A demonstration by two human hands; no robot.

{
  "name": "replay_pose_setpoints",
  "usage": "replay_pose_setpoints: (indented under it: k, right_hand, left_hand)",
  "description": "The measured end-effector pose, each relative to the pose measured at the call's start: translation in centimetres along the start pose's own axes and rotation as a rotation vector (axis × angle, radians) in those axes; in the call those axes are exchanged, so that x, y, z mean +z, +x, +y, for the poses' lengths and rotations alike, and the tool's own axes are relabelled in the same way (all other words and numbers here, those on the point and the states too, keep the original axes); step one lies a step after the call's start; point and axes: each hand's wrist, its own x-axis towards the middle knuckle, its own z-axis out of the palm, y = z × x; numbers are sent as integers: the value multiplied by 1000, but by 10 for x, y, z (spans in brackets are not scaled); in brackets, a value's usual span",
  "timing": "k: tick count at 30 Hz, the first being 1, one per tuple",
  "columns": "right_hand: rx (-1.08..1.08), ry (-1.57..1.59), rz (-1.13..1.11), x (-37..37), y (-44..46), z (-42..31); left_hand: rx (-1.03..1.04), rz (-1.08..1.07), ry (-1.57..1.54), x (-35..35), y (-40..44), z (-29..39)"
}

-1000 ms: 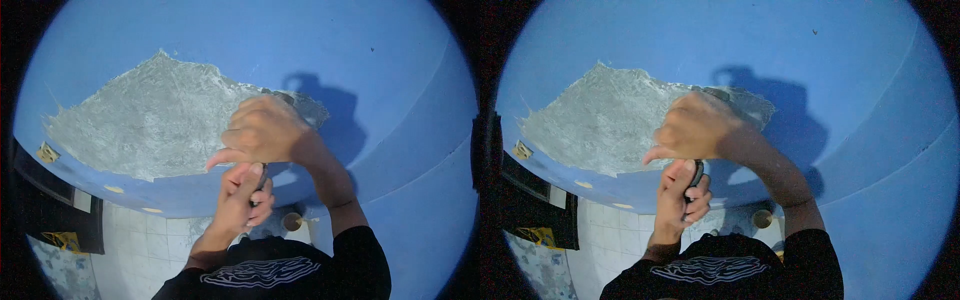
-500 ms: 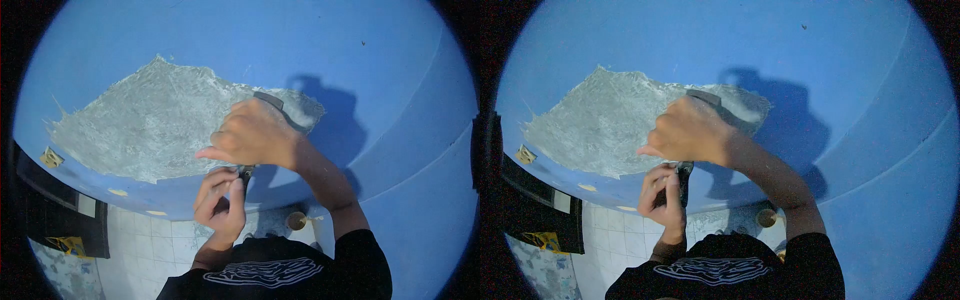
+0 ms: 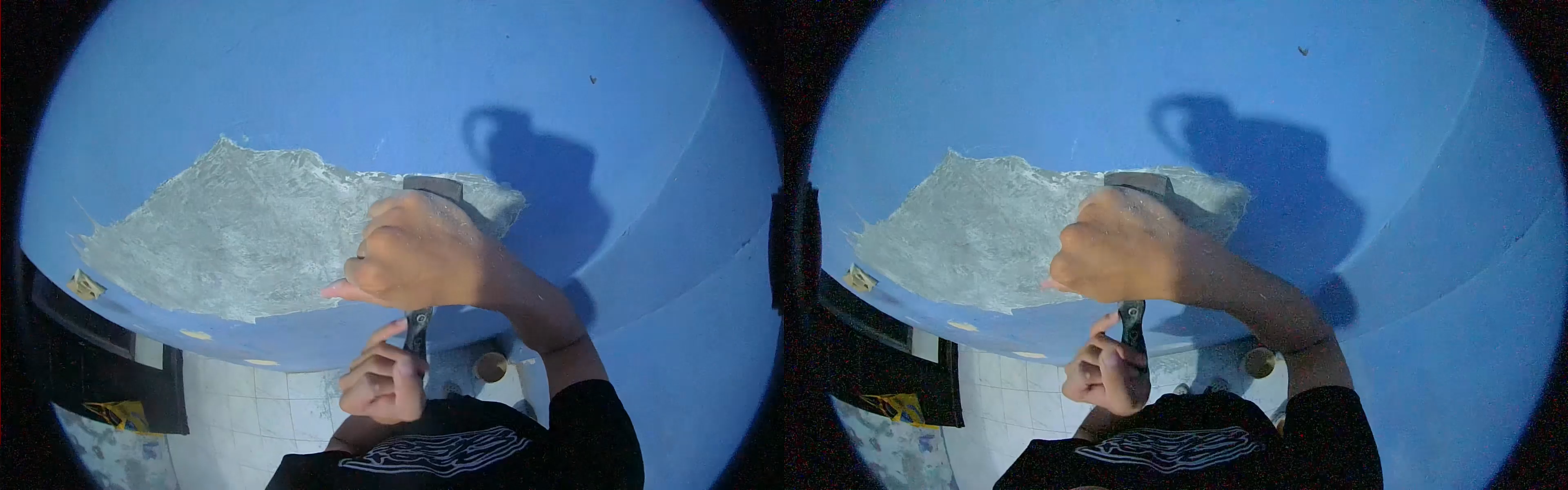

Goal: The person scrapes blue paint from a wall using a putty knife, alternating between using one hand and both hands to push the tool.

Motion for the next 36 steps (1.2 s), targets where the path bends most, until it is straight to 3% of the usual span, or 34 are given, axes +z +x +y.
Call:
replay_pose_setpoints:
  k: [2, 4, 5, 6, 8, 12, 14, 16, 18, 19, 20, 22, 26, 28, 29, 30, 32, 34, 36]
  right_hand:
    - [3, 7, -35, 2, -2, 0]
    - [2, 17, 9, 6, -1, 0]
    - [-4, 25, 2, 3, -3, 0]
    - [-49, 28, 34, -8, -3, 0]
    - [-93, 44, 59, -11, -3, -1]
    - [1, 37, 10, 1, 0, 0]
    - [-10, 8, 22, 1, -1, -2]
    - [5, 69, 18, 0, 1, -1]
    - [-21, 63, 15, 0, -3, 0]
    - [-40, 42, 25, -2, -2, 2]
    - [-42, 30, 29, -7, 0, 5]
    - [2, 92, -126, -13, 1, 0]
    - [-12, 71, -144, -11, 1, 2]
    - [-87, 25, 39, -4, 1, 3]
    - [-92, 35, 38, -3, -1, 3]
    - [-98, 24, 11, -4, -3, 2]
    - [-108, 0, -16, -9, -2, 5]
    - [-96, 59, -25, -7, 0, 5]
    - [-126, 30, 5, -3, -2, 8]
  left_hand:
    - [-46, 62, -12, 4, -6, 8]
    - [-26, 310, -187, 12, -5, 16]
    - [-260, 343, -92, 17, -14, 30]
    - [51, -173, -70, 4, -1, 26]
    - [256, 5, -268, 27, 1, 26]
    - [123, 215, 71, 1, -9, 35]
    - [253, 408, -5, -2, -8, 45]
    - [314, 434, 37, -5, 1, 42]
    - [46, 56, 484, 1, 12, 35]
    - [228, 71, 289, 10, 6, 37]
    - [438, -104, 238, -5, 6, 33]
    - [359, 263, 154, 17, 1, 42]
    - [399, 329, 260, -4, -16, 31]
    - [392, 308, 488, 12, -4, 19]
    - [305, 75, 423, 2, -8, 19]
    - [409, 75, 363, 12, -13, 20]
    - [452, 225, 184, 23, -18, 28]
    - [436, 498, 194, 16, -33, 39]
    - [473, 600, 214, 3, -39, 34]
